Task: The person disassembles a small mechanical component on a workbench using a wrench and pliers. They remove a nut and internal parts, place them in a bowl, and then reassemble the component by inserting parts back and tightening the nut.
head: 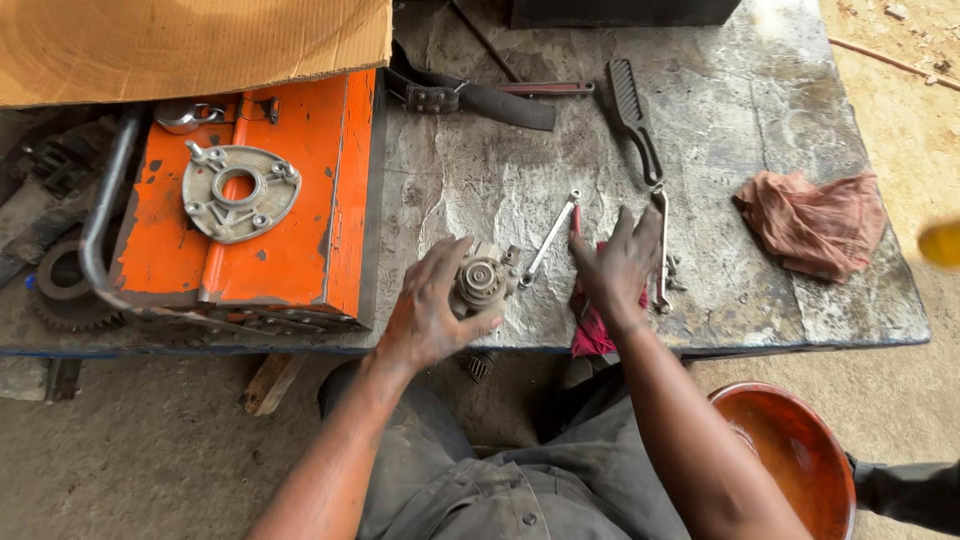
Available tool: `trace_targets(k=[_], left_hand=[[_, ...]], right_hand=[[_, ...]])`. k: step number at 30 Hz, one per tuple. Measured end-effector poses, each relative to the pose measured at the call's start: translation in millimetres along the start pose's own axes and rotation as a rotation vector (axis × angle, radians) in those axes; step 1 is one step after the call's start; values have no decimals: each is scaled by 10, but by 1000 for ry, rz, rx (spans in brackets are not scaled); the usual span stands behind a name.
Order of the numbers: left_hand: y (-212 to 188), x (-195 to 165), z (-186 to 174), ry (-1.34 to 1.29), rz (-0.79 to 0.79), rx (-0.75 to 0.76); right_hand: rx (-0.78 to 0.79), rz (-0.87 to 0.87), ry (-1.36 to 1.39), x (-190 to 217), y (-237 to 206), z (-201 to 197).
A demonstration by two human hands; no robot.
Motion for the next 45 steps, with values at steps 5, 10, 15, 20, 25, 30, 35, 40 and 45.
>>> trace_targets(k=[5,10,15,20,25,30,35,40,45], left_hand=[[-115,-46,32,-45,19,-49],[-147,-75,66,-162,17,-55],[-181,-97,55,-279,-3,-69],[-193,-144,-18,-361,14,-99],[-198,-187,-37,-354,-12,-118],[-188,-167,24,-348,-37,-106],[-203,-177,27,-329,-18,-105],[-179,-94,83,-274,-30,-50],[-174,-59,103,-223,-27,-68]], right_hand=[[135,-446,432,326,-923,-267],[406,-568,625,624,-1257,-535],[526,-659,536,916,-1339,-621],[531,-697,441,1065,-1366,-558],[506,-724,473,1081,-1385,-591],[481,-712,471,1073,-1392,-584],[424,-787,422,1160,-1435,-667],[392,-851,297,1310,-1434,-678],[395,-881,308,1376,-1383,-680]])
Point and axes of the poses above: each hand's wrist, its own y-axis towards the middle knuckle, its own z-axis out of the palm, x = y × z, the point moved 9 cm from there along y, towards the middle knuckle, and after that the axes turned 13 degrees about z, right-handed, at the moved point
